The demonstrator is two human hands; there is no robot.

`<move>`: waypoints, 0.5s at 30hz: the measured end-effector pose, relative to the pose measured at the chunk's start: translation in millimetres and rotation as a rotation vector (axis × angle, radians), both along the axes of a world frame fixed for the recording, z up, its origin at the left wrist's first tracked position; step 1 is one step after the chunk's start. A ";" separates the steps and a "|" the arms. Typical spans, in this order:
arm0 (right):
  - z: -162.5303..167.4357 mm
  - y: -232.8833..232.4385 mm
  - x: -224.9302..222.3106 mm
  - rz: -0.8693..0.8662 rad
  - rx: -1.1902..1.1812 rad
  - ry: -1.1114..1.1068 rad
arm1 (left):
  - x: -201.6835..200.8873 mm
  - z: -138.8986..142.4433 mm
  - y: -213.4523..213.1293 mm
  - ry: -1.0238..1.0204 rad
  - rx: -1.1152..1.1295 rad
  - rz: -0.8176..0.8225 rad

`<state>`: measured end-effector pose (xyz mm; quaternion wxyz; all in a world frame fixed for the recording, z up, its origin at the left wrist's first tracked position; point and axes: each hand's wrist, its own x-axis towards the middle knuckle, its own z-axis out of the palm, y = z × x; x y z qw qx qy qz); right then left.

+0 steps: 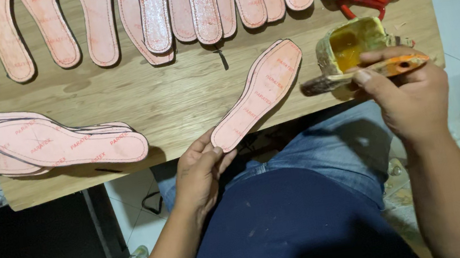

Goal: The person repeatedly picks up pink shoe insoles from a wooden table, applies a yellowish liquid with a brush, and places them back in a stack. The process is repeated for multiple insoles throughout the clip.

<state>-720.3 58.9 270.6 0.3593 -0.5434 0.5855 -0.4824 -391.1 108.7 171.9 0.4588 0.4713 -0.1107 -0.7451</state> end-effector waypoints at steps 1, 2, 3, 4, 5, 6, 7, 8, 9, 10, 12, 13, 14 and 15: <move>-1.4 -0.2 7.7 0.020 0.036 -0.183 | 0.4 -0.2 1.0 -0.009 -0.004 -0.010; -3.7 -3.7 14.8 0.023 0.044 -0.130 | 0.9 -0.2 2.2 -0.018 -0.008 -0.021; -7.0 -11.0 21.0 0.023 0.051 -0.076 | 1.1 -0.3 3.5 -0.013 -0.005 -0.020; -10.6 -19.3 26.6 0.022 0.055 -0.021 | 1.1 -0.6 4.4 -0.006 -0.006 -0.020; -15.2 -28.6 32.7 0.035 0.069 -0.035 | 1.2 -0.9 4.3 0.001 -0.010 -0.019; -20.7 -38.0 39.2 0.049 0.083 -0.049 | 1.1 -1.2 4.4 0.001 -0.014 -0.018; -26.2 -45.1 45.2 0.063 0.101 -0.062 | 0.9 -1.4 4.7 0.002 -0.015 -0.017; -31.6 -51.2 51.1 0.061 0.112 -0.033 | 0.7 -1.6 4.4 0.003 -0.017 -0.016; -36.7 -57.0 57.2 0.060 0.122 -0.005 | 0.8 -1.7 3.9 0.004 -0.026 -0.011; -40.7 -60.8 61.6 0.058 0.134 0.023 | 0.9 -1.9 3.5 0.005 -0.033 -0.008; -44.6 -65.7 67.5 0.054 0.027 0.202 | 1.8 -1.6 3.6 -0.004 -0.033 -0.010; -45.2 -67.5 70.0 0.051 -0.027 0.292 | 2.7 -1.3 3.5 -0.014 -0.027 -0.016; -44.9 -68.6 71.8 0.052 -0.049 0.311 | 3.9 -1.3 3.3 -0.024 -0.021 -0.021; -43.9 -69.7 73.3 0.055 -0.071 0.329 | 5.6 -1.4 2.4 -0.022 -0.026 -0.023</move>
